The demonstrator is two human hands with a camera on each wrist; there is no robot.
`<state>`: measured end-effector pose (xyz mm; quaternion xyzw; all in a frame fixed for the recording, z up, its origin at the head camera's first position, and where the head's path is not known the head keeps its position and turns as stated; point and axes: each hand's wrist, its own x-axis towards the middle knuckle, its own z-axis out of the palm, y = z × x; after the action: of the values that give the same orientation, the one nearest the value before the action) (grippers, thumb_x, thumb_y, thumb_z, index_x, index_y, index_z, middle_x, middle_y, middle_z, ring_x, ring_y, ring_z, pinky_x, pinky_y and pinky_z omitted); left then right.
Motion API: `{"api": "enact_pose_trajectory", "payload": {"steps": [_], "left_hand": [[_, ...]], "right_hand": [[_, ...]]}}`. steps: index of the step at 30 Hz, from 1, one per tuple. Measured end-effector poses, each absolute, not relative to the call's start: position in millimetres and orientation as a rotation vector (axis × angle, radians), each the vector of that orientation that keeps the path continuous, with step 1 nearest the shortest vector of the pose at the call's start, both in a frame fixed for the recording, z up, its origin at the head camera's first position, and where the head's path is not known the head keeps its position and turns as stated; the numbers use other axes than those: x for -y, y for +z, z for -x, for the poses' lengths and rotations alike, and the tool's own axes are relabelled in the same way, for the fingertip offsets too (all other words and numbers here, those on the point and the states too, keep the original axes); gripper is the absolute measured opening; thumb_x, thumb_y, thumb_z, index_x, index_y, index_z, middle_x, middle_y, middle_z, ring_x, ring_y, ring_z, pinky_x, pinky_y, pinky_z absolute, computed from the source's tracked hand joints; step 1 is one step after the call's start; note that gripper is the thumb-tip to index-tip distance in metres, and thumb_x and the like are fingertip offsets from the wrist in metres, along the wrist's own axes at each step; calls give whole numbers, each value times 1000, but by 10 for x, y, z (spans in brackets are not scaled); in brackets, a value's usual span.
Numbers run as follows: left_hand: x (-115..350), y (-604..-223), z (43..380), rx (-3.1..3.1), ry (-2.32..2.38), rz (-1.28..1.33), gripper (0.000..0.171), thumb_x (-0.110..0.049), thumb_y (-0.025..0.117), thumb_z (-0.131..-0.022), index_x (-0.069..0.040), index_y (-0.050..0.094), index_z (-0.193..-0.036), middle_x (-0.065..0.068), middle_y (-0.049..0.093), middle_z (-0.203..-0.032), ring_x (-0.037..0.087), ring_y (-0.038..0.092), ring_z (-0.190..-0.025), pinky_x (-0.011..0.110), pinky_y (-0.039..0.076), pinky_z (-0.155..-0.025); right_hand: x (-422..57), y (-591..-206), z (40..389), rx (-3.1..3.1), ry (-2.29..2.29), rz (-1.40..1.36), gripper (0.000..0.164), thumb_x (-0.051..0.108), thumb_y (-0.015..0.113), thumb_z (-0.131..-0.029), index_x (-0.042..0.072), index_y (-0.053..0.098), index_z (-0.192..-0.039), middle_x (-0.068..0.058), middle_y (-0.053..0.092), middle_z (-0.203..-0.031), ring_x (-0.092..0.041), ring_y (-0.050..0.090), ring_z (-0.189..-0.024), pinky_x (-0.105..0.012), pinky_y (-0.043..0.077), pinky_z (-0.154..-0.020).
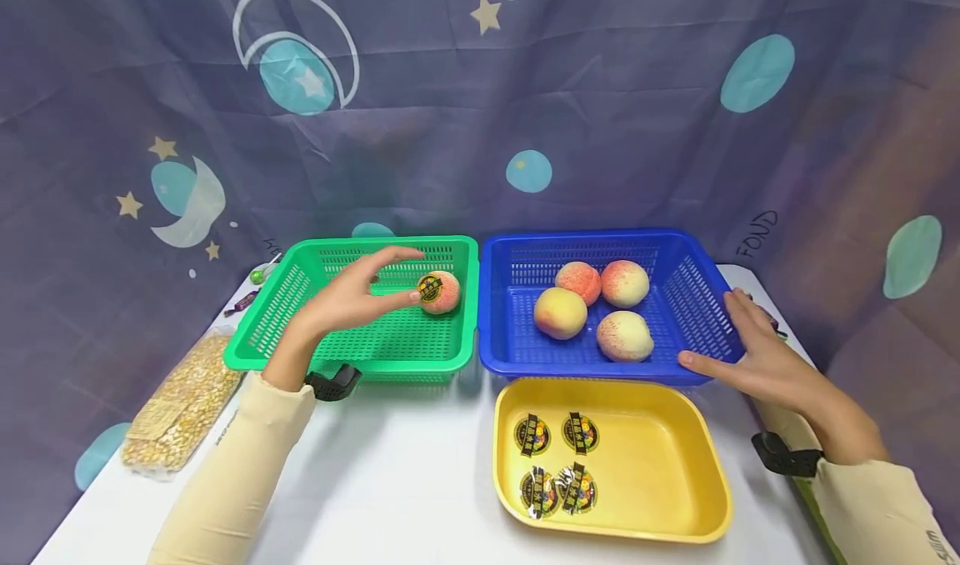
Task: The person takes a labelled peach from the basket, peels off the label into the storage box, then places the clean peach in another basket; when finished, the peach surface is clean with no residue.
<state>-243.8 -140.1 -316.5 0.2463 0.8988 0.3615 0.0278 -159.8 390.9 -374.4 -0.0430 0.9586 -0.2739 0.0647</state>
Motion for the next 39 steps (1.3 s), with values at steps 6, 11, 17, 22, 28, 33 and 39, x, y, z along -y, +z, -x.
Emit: {"api": "enact_pose_trajectory", "payload": {"steps": [6, 11, 17, 22, 28, 33, 39], "left_hand": [[1868, -3274, 2276, -2953, 1123, -588, 59, -39, 72, -95, -28, 50, -149, 2, 43, -160, 35, 27, -152, 64, 30, -117], [2227, -3426, 2155, -3122, 1084, -433, 61, -41, 71, -94, -20, 52, -149, 13, 37, -164, 43, 18, -155, 72, 14, -119], [2600, -3611, 1986, -3236, 1014, -254, 66, -49, 68, -94, -18, 51, -150, 14, 38, -163, 46, 19, -154, 76, 15, -112], [2839, -3737, 1843, -3257, 926, -125, 76, -58, 63, -94, -18, 42, -156, 14, 36, -164, 46, 17, -154, 76, 16, -110], [3007, -3854, 1747, -3287, 833, -82, 83, -59, 62, -94, -12, 39, -157, 15, 37, -164, 50, 16, -154, 76, 14, -110], [3082, -3956, 1704, -3288, 790, -85, 84, -59, 62, -94, -10, 37, -158, 15, 35, -165, 54, 16, -152, 77, 13, -111], [3117, -3990, 1676, -3269, 793, -81, 85, -58, 61, -95, -11, 34, -159, 15, 32, -166, 52, 12, -153, 78, 10, -110]], "right_hand": [[-3945, -3748, 1602, -2938, -815, 166, 107, 45, 61, -98, -1, -13, -159, -29, -22, -165, -59, -15, -149, -84, 0, -108], [-3943, -3748, 1623, -3018, -795, 158, 102, 44, 62, -97, -7, -1, -159, -35, -11, -165, -63, -8, -148, -84, 1, -109], [-3883, -3716, 1655, -3125, -740, 103, 99, 46, 64, -95, -5, 9, -160, -38, -1, -164, -71, 6, -139, -86, 7, -103], [-3793, -3676, 1684, -3203, -749, 147, 98, 43, 68, -93, 0, 13, -162, -35, 4, -165, -70, 10, -136, -82, 11, -94], [-3649, -3578, 1713, -3238, -823, 198, 93, 39, 70, -92, 3, 21, -161, -32, 9, -167, -67, 10, -141, -84, 7, -100], [-3465, -3470, 1772, -3200, -888, 282, 88, 38, 71, -92, 11, 25, -162, -29, 17, -166, -61, 9, -147, -83, -1, -111], [-3099, -3319, 1897, -3097, -994, 400, 82, 34, 76, -91, 14, 35, -159, -28, 32, -161, -56, 19, -147, -82, 15, -109]]}}
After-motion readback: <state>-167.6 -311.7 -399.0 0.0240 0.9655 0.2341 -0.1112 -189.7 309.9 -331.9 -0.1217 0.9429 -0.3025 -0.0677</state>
